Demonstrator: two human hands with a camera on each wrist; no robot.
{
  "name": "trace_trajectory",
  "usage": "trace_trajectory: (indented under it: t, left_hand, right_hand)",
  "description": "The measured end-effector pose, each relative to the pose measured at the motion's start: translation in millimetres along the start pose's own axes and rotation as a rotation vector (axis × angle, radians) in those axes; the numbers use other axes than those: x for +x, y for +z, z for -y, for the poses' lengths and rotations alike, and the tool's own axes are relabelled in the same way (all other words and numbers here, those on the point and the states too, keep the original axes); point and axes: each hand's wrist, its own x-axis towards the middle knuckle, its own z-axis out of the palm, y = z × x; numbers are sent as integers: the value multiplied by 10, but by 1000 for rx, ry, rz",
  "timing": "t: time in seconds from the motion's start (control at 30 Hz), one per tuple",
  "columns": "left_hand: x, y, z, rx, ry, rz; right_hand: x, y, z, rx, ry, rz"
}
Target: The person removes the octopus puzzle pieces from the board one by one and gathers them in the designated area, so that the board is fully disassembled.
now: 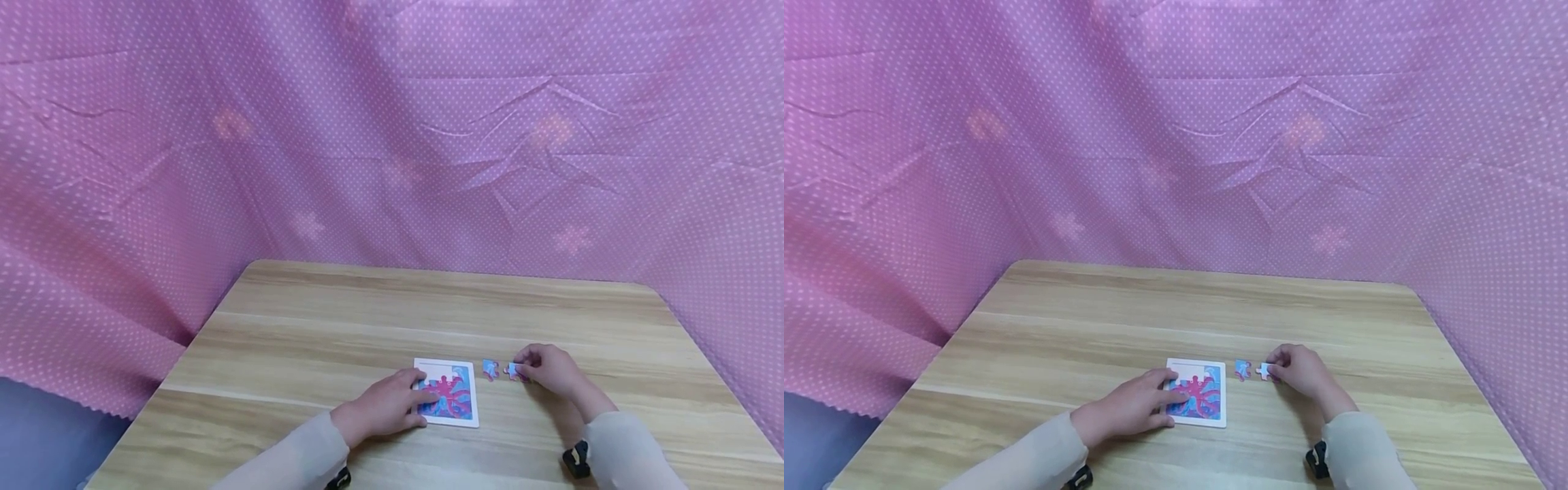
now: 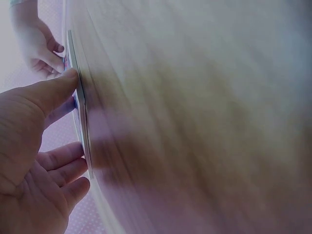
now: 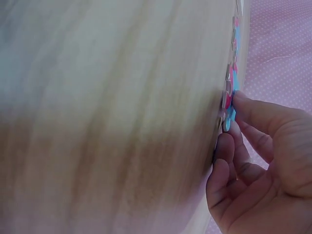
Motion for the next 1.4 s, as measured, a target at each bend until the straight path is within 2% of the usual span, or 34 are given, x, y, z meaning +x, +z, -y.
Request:
trace_trajectory:
  t: [0.33,0.57,0.8,1.0,1.3,1.4]
  left_hand:
    - [19,2,7,39,7,-6]
    - [34,-32,-4,0,-4,-17]
    - [113,-19,-23,27,50,-60]
    - [182,-17,-48,29,75,-58]
    - [239,2,-35,21,60,-30]
    - [245,7,-28,12,51,-17]
  right_hand:
    - [28,-7,29,7,-8,-21]
    - [76,44,236,96,-18,-15]
    - [167,204,414,129,-77,-8]
    - [203,308,578,162,-119,71]
    - [250,425,691,73,-281,184]
    - [264,463,704,43,-291,205]
